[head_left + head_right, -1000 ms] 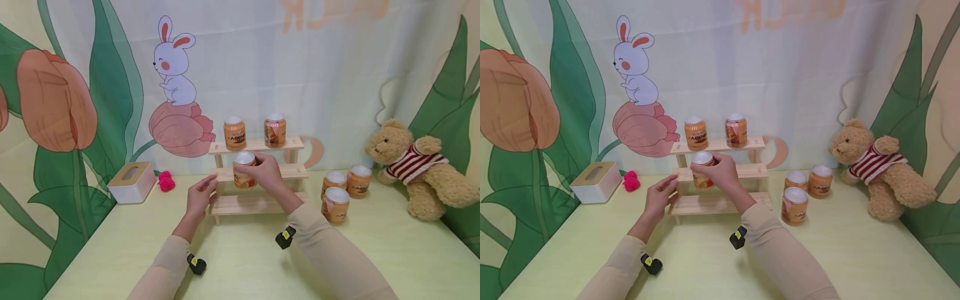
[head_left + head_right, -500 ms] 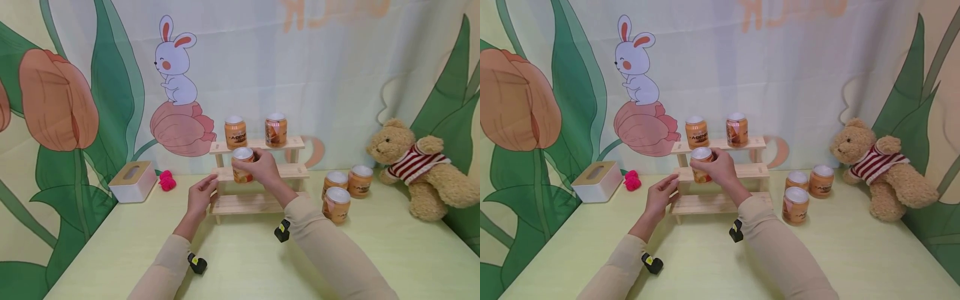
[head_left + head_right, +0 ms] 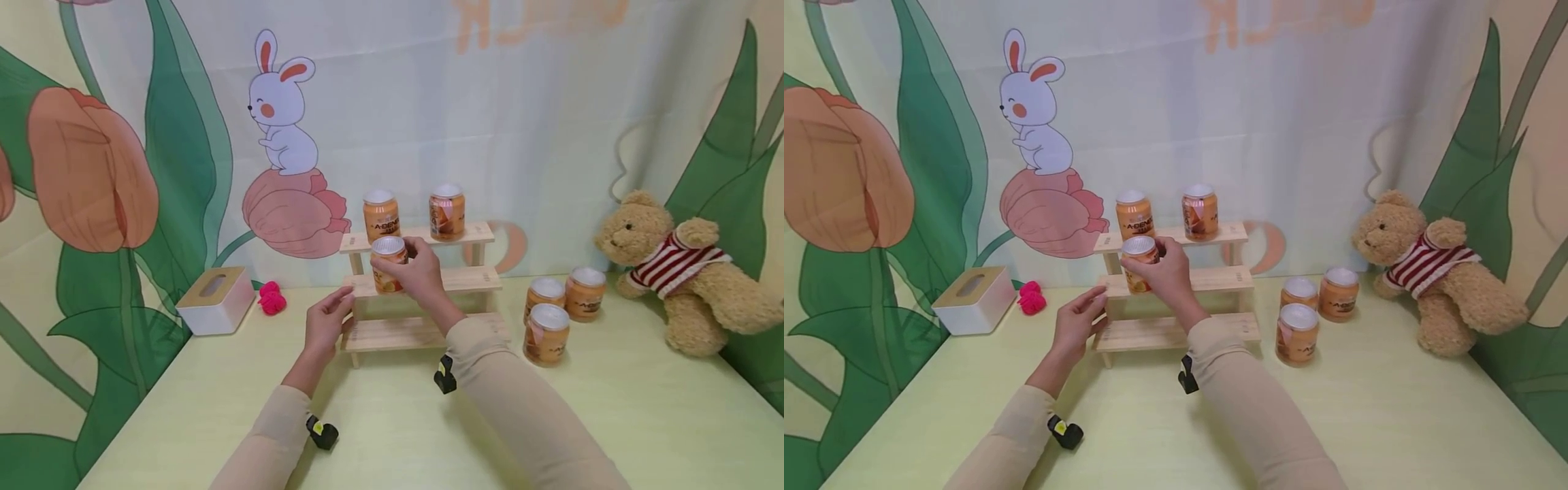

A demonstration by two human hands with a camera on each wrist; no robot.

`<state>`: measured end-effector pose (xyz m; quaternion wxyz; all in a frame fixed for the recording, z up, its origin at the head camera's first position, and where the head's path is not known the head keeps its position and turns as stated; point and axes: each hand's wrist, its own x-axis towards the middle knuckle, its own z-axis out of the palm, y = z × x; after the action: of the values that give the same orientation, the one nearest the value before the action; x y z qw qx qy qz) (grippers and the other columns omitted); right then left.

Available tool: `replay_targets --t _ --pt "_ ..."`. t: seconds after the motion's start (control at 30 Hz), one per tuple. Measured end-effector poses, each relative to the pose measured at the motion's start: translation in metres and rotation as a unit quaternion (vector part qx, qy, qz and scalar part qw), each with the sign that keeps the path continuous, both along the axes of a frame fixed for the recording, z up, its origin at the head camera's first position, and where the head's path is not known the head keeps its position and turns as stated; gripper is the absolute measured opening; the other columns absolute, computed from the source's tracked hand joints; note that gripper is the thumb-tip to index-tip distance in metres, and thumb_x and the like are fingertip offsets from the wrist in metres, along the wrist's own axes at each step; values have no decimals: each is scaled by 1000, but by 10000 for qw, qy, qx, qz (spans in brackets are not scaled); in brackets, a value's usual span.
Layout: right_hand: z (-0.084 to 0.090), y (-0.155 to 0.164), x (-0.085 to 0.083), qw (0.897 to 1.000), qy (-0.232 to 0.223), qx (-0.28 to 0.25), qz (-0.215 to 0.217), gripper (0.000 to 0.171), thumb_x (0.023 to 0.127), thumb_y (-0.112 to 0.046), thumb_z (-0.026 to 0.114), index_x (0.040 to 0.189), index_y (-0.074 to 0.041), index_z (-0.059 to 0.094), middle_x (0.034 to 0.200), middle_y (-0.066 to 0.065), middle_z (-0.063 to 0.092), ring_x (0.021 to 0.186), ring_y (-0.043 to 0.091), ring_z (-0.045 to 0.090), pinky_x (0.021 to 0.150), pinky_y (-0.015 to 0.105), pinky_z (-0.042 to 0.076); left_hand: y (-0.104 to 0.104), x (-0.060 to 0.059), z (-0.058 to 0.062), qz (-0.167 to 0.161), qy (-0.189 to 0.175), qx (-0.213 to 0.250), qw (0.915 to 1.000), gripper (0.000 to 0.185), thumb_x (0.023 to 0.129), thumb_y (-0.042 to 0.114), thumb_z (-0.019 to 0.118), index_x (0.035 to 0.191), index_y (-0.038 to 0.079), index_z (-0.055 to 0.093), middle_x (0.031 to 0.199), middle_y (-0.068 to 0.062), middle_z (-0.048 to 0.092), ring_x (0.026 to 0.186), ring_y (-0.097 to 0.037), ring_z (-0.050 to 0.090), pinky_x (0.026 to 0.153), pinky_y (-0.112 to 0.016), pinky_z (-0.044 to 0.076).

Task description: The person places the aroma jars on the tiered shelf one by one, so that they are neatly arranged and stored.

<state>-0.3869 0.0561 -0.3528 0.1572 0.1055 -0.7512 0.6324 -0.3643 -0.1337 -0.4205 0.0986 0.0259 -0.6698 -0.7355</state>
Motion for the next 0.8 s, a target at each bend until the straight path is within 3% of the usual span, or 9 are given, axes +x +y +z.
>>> replay_targets --t 0.17,0.4,0.63,0.8 --pt "-2 -2 -1 10000 17 -18 16 68 78 -36 87 130 -7 54 117 5 61 110 23 58 91 40 53 0 0 0 -13 0 32 10000 30 97 15 68 126 8 71 99 -5 70 101 -18 66 91 -43 55" --pt "-4 -3 -6 9999 118 -7 33 71 79 -38 86 134 -8 52 118 5 60 107 19 58 90 38 54 -1 -1 0 -11 13 -13 10000 31 97 16 67 127 9 70 118 -19 67 104 -19 65 90 -41 56" --pt "-8 -4 -4 9996 24 -288 7 76 78 -38 87 136 -7 51 121 8 60 109 22 58 91 40 53 -3 -3 -1 4 71 -15 10000 30 97 16 68 126 9 70 105 -8 70 103 -20 66 92 -46 54" --pt "-17 -1 1 9970 27 -734 -262 78 74 -40 90 135 -6 53 121 5 60 112 21 55 97 38 48 -2 -3 -1 -33 -10 -26 10000 30 97 16 68 126 10 70 112 -12 69 111 -26 64 91 -43 55"
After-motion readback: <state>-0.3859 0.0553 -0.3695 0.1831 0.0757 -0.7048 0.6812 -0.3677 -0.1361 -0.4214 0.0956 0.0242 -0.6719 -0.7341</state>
